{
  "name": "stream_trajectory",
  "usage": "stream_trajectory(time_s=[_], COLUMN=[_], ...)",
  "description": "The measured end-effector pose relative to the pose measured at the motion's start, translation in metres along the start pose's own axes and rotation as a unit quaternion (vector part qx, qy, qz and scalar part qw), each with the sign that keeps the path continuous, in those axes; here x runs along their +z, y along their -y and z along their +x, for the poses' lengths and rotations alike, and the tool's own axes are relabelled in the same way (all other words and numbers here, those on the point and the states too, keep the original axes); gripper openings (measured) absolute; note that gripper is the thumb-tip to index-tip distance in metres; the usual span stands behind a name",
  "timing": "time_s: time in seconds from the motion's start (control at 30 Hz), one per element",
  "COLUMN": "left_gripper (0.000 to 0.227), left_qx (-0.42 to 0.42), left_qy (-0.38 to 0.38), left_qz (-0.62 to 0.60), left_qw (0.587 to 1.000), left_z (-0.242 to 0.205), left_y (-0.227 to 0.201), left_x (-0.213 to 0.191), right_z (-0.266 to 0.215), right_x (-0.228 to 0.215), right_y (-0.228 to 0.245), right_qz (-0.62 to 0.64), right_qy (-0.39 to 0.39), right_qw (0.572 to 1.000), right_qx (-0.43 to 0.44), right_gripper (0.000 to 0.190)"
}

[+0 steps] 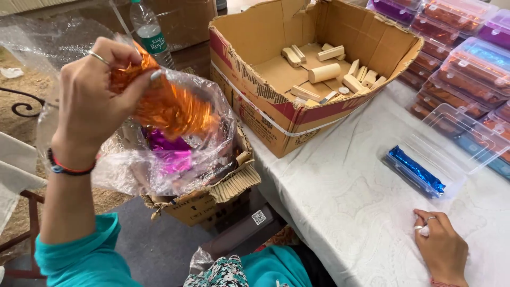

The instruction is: Wrapping wooden stamps in foil and placing them in storage boxes.

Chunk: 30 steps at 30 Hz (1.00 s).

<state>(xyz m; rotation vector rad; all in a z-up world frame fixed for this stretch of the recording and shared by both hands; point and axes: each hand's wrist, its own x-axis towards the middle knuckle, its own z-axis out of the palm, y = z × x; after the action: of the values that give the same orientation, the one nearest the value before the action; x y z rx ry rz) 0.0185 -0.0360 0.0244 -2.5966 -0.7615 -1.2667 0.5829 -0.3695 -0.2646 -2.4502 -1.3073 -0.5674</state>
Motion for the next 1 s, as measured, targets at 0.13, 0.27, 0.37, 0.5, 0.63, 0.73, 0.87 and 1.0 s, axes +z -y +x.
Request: stream_trajectory(time_s=[0.13,0.27,0.37,0.5,0.63,0.73,0.87,1.0], left_gripper=[0.021,0.025,0.023,0.031,0.024,0.028,0.022,0.026], left_qx=[0.036,0.197,0.291,0.424,0.551,0.574,0.565,0.539], left_qy=[-0.102,-0.222,-0.116,-0.015,0.107,0.215,0.344,0.364], left_qz=[0.000,-0.068,-0.257,-0.318,-0.392,-0.425,-0.393,-0.434], left_qw=[0.994,0.952,0.914,0.848,0.729,0.666,0.639,0.623], left_z=[0.004,0.024,0.043,0.041,0.018,-0.001,-0.016,-0.013], left_y=[-0.021,-0.121,-0.211,-0.319,-0.392,-0.419,-0.423,-0.396], left_x=[0.035,0.087,0.150,0.269,0.376,0.425,0.446,0.422], right_z=[0.001,0.003,0.008,-0.008,-0.044,-0.040,-0.018,-0.025], right_x=[-0.005,-0.023,-0.035,-0.018,0.036,-0.030,-0.062,-0.043], right_y=[0.004,0.004,-0.015,-0.082,-0.200,-0.175,-0.131,-0.135], right_qz=[0.008,0.110,0.206,0.284,0.655,0.585,0.389,0.341], right_qy=[-0.017,-0.037,-0.110,-0.109,-0.114,-0.020,0.034,0.093], right_qw=[1.000,0.992,0.971,0.922,0.670,0.719,0.859,0.844], right_qx=[-0.015,0.055,0.046,0.239,0.331,0.374,0.332,0.403], right_gripper=[0.013,0.015,0.013,0.018,0.058,0.053,0.032,0.019])
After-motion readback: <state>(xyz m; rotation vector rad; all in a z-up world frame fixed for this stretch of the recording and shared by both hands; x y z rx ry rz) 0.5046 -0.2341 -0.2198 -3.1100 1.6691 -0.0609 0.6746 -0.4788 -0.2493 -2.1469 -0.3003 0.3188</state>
